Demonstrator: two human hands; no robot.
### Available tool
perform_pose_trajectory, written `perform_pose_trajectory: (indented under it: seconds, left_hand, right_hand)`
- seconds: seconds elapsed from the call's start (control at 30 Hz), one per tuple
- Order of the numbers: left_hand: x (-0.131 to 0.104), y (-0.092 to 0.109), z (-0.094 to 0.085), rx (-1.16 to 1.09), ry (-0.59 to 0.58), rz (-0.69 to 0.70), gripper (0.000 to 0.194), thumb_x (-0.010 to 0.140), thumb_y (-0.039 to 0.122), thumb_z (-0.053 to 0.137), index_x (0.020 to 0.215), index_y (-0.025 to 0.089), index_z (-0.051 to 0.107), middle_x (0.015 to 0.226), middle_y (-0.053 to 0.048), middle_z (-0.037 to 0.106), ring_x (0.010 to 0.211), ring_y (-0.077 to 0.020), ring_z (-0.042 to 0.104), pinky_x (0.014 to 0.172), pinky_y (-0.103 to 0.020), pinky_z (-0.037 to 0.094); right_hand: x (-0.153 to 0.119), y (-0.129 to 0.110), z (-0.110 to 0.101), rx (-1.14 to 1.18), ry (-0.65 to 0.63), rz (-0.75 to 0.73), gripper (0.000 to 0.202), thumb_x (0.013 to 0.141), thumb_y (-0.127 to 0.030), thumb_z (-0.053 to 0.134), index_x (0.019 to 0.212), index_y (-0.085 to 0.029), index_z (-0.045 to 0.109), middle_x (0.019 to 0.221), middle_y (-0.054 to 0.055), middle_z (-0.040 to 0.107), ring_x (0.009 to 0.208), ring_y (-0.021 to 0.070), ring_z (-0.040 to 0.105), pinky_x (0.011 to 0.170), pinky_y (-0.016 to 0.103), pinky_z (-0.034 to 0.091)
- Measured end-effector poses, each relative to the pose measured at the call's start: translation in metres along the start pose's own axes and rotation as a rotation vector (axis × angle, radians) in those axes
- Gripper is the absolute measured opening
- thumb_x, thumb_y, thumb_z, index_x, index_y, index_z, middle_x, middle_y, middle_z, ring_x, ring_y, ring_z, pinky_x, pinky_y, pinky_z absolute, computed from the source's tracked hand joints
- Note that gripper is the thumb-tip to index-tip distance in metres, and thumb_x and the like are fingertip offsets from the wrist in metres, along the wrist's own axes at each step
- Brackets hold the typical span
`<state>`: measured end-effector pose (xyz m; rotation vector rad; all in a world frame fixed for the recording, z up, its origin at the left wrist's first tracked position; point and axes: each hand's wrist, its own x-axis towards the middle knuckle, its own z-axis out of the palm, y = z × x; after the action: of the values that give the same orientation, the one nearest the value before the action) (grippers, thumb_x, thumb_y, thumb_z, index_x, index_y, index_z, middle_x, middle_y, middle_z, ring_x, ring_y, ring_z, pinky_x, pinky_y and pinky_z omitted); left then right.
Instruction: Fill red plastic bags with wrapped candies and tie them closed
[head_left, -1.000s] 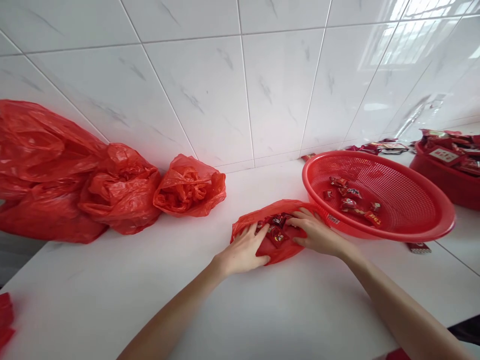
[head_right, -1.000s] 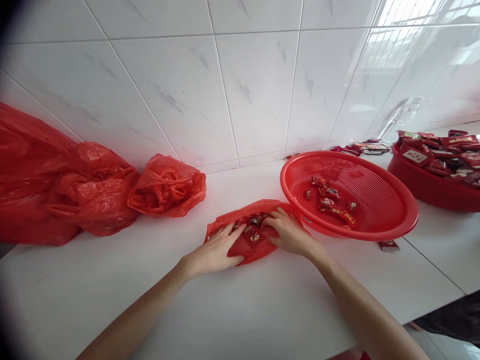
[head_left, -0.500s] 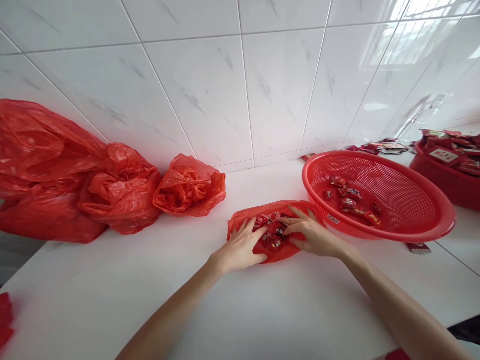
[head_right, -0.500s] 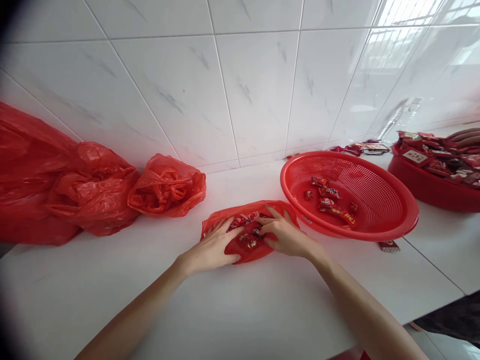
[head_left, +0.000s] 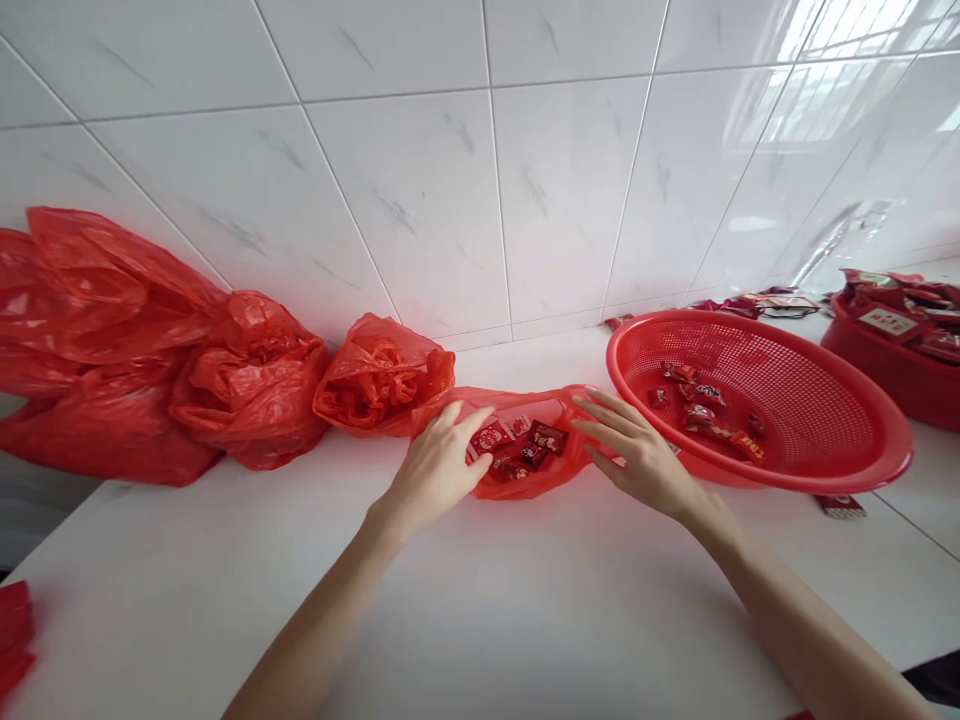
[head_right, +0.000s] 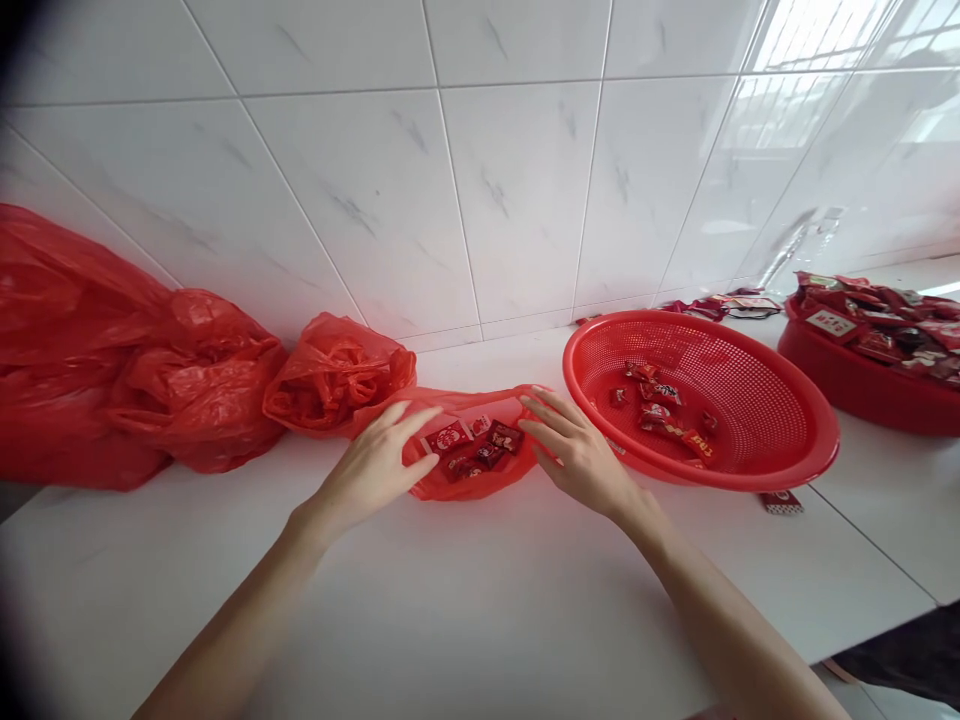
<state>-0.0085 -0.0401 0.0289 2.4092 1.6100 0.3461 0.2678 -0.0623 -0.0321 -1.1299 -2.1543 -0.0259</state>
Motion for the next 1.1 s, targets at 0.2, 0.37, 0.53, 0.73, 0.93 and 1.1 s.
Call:
perform_pose_trajectory:
  seconds: [0.2,0.37,0.53,0.73,0.93,1.1]
  left_hand:
    - [0.002,-0.014,-0.015,-0.049,0.184,-0.002,0.041,0.089,0.029,0.052,0.126,0.023,0.067,0.14,-0.008,0.06,0.129,-0.0295,0.057,0.109,-0.041,0.048]
    - [-0.001,-0.02,-0.029,0.037,0.184,-0.124,0.068,0.086,0.034,0.056,0.151,0.019,0.043,0.143,-0.017,0.054,0.132,-0.0354,0.053,0.105,-0.047,0.048]
    - [-0.006,-0.033,-0.034,-0.053,-0.088,-0.299,0.087,0.083,0.035,0.059,0.16,0.017,0.023,0.118,-0.018,0.07,0.107,-0.0377,0.069,0.082,-0.045,0.055]
    - [0.002,-0.047,-0.049,-0.479,0.2,-0.14,0.064,0.071,0.018,0.066,0.134,0.026,0.06,0.094,-0.004,0.076,0.058,-0.0216,0.068,0.06,-0.036,0.055]
    - [0.006,-0.022,-0.116,-0.802,0.633,-0.023,0.047,0.067,0.025,0.077,0.114,0.023,0.068,0.122,-0.008,0.067,0.053,-0.0084,0.06,0.053,-0.028,0.054]
    - [0.01,-0.002,-0.135,-1.012,0.508,0.112,0.029,0.067,0.022,0.081,0.095,0.019,0.073,0.113,-0.007,0.069,0.062,-0.0107,0.062,0.059,-0.031,0.055]
  right_hand:
    - [0.001,-0.003,0.006,-0.102,0.12,0.111,0.047,0.096,-0.022,0.053,0.142,-0.024,0.054,0.137,0.013,0.065,0.134,0.0335,0.054,0.109,0.057,0.048]
    - [0.006,-0.01,0.002,-0.114,0.053,0.269,0.049,0.094,-0.025,0.048,0.143,-0.018,0.052,0.107,0.016,0.071,0.089,0.0307,0.07,0.073,0.046,0.061]
    - [0.021,-0.017,-0.013,0.277,-0.02,0.463,0.052,0.084,-0.021,0.054,0.136,-0.021,0.054,0.087,0.004,0.069,0.05,0.0136,0.058,0.052,0.031,0.056]
    - [0.063,-0.022,-0.061,0.733,-0.019,0.489,0.024,0.078,-0.024,0.071,0.101,-0.021,0.07,0.07,0.001,0.068,0.049,0.0127,0.058,0.045,0.027,0.052]
    - [0.105,-0.03,-0.105,0.867,0.312,0.294,0.022,0.076,-0.024,0.08,0.097,-0.025,0.074,0.085,0.001,0.074,0.078,0.0177,0.071,0.077,0.037,0.061]
    - [0.116,-0.041,-0.104,0.828,0.293,0.212,0.021,0.081,-0.028,0.078,0.101,-0.024,0.075,0.086,0.002,0.073,0.091,0.0226,0.073,0.092,0.048,0.059]
